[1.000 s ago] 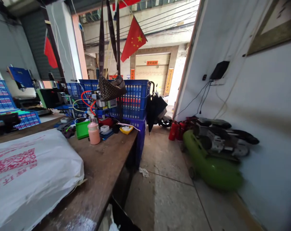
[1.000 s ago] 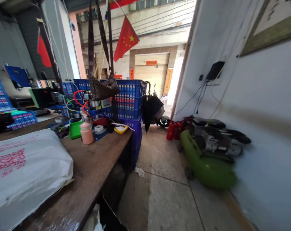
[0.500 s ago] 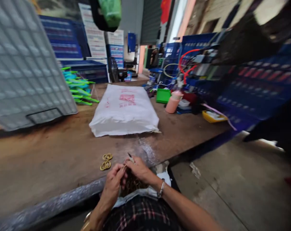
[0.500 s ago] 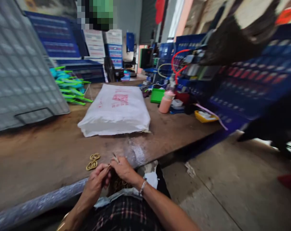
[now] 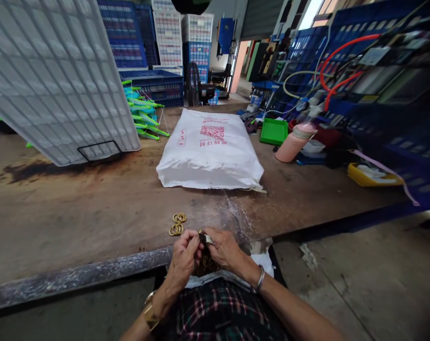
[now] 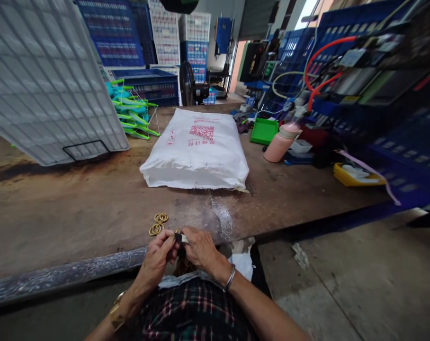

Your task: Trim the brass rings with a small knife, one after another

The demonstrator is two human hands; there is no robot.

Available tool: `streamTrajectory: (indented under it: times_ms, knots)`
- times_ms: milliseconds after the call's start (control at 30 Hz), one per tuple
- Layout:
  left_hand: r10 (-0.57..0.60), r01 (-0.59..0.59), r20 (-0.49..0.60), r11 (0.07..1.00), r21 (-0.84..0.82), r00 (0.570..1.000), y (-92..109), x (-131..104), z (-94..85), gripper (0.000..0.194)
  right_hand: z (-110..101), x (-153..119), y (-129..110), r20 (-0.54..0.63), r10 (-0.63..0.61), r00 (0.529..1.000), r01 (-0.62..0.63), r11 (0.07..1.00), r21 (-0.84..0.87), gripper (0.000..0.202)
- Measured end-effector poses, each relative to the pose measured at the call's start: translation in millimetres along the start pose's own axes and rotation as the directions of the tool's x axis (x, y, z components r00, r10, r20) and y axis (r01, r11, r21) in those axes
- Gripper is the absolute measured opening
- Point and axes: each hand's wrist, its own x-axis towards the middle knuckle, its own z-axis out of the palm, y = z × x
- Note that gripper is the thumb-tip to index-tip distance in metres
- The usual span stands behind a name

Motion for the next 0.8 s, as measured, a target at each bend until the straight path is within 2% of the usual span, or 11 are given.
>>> streamTrajectory:
  times_ms: [467,633,800]
  knots:
    - [0.032,-0.028,-0.063,0.998,0.059,0.998,-3.5,0.9,1.6,0.039,5.1,3.7,0.8,0.023,0.043,0.999,-0.040,0.994,-0.105,0.023]
    - [0.064,-0.060,-0.045,0.996,0.068,0.997,-2.3,0.9,1.6,0.038,3.9,2.8,-1.4,0.043,0.048,0.998,-0.042,0.992,-0.122,0.020]
    - [0.056,-0.053,-0.052,0.997,0.051,0.997,3.8,-3.3,3.4,0.040,-0.9,8.6,-6.6,0.082,0.145,0.986,-0.129,0.975,-0.179,0.024]
